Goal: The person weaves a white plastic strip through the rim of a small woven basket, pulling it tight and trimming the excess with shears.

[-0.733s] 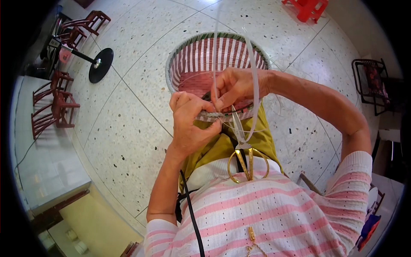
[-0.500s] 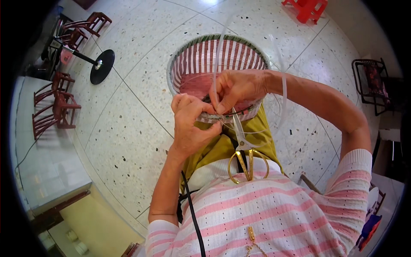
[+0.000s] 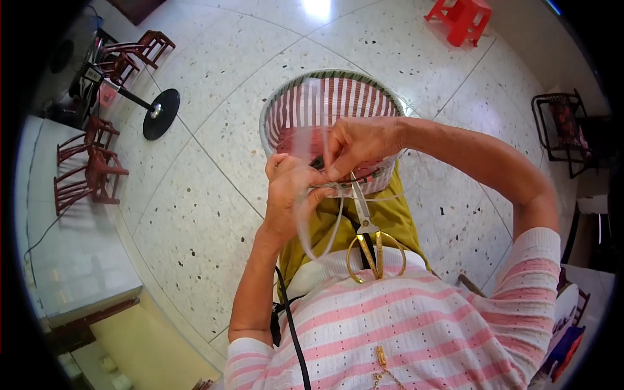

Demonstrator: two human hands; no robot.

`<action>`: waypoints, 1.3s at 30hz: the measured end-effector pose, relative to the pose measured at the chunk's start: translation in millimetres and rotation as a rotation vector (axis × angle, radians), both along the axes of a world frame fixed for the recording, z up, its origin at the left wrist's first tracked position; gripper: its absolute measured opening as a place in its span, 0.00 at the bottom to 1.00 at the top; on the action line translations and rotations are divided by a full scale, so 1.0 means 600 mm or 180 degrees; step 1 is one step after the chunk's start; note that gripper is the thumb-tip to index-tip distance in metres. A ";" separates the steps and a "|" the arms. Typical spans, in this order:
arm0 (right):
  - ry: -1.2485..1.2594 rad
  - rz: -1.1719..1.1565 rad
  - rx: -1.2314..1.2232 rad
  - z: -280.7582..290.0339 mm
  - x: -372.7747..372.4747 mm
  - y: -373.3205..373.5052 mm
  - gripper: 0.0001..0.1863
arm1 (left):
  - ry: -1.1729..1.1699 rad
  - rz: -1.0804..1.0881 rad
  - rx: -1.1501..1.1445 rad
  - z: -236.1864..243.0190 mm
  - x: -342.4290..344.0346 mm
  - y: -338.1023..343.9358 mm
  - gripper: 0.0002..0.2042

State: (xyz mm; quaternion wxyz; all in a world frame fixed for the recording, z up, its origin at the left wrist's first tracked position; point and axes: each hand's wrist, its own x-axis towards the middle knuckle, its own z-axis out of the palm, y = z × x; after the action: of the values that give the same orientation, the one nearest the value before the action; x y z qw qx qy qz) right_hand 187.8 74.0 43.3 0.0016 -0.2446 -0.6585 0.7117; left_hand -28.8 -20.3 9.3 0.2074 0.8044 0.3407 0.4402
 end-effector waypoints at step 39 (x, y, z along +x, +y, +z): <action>-0.1002 -0.1661 0.1033 0.227 0.164 -0.248 0.10 | -0.0197 0.0376 -0.0213 0.006 0.020 -0.005 0.09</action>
State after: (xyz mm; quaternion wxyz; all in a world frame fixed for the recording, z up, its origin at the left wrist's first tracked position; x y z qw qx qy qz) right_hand 285.9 -75.0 179.7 0.1209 -0.5081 -0.6705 0.5269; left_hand -16.6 -23.3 12.9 0.2183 0.7616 0.3956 0.4646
